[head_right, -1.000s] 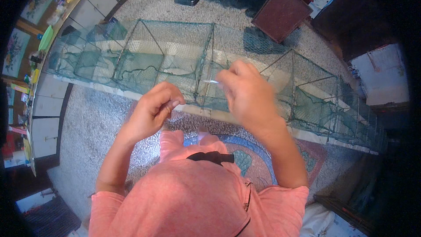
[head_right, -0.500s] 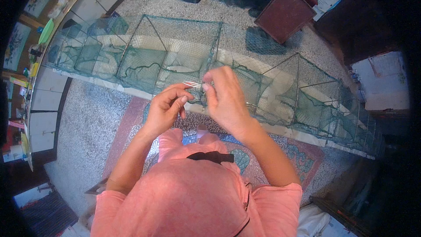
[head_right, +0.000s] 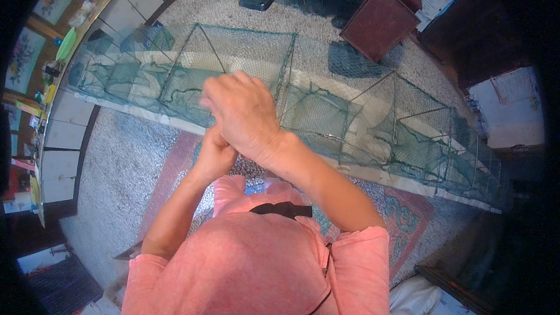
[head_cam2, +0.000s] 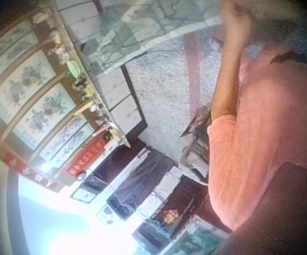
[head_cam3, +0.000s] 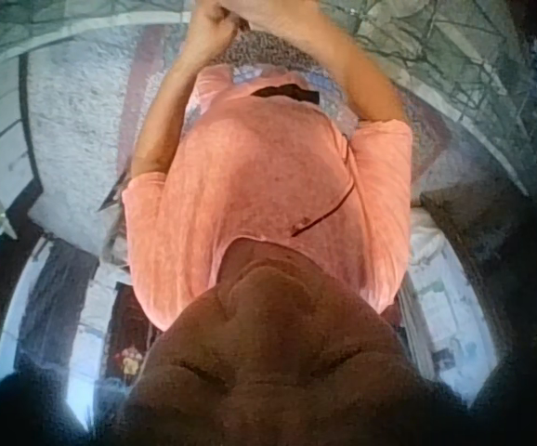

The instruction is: The person mends a large green mesh fishing net using a needle and thread, sewing along the rectangular sections of the net laid out on the floor.

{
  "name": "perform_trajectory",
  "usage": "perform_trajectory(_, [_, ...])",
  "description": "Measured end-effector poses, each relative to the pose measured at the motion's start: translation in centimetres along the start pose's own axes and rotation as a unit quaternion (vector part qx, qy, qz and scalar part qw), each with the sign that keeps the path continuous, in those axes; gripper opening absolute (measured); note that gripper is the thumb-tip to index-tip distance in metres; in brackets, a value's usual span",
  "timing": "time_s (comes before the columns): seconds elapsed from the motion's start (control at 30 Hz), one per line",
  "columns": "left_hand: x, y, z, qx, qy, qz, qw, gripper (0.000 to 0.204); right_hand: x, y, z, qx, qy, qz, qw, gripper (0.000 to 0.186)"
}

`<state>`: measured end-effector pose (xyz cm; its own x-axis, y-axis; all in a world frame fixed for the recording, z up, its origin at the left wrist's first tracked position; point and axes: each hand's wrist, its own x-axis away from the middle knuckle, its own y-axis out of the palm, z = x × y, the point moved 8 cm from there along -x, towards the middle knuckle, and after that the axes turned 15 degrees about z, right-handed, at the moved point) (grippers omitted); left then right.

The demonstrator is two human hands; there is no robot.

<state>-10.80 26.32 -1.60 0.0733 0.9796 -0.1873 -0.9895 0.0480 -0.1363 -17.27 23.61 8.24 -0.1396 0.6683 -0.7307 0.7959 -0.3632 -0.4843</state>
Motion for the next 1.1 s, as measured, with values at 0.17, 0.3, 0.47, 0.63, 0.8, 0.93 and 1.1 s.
perform_trajectory(0.17, [-0.1, 0.5, -1.4, 0.093, -0.139, 0.016, 0.986, 0.038, -3.4, -6.6, -0.1, -0.282, 0.097, 0.184, 0.937, 0.011])
perform_trajectory(0.3, [-0.4, 0.5, -1.9, 0.165, -0.146, -0.021, 0.975, 0.042, -2.7, -12.4, -0.5, -0.459, 0.107, 0.168, 0.866, 0.015])
perform_trajectory(0.47, [-0.4, 1.5, 1.7, 0.146, -0.114, -0.026, 0.982, 0.048, -1.7, -13.6, -1.8, -0.355, 0.013, 0.17, 0.919, 0.012])
perform_trajectory(0.63, [-0.3, 2.8, 5.9, 0.088, -0.066, -0.132, 0.985, 0.037, -2.2, -15.6, -4.3, -0.037, -0.073, 0.067, 0.994, 0.014])
perform_trajectory(0.8, [-2.1, -0.7, 4.2, -0.029, -0.02, -0.088, 0.996, 0.015, 1.3, -16.4, 3.1, 0.083, 0.206, -0.142, 0.965, 0.007])
perform_trajectory(0.93, [-1.6, -0.1, 5.4, -0.09, 0.032, -0.104, 0.99, 0.01, 2.0, -17.2, 8.2, 0.006, 0.37, 0.061, 0.927, 0.009])
perform_trajectory(1.1, [-0.3, -0.3, 5.7, -0.145, 0.077, -0.139, 0.976, 0.022, 2.4, -13.2, 5.4, -0.015, 0.17, -0.016, 0.985, 0.011])
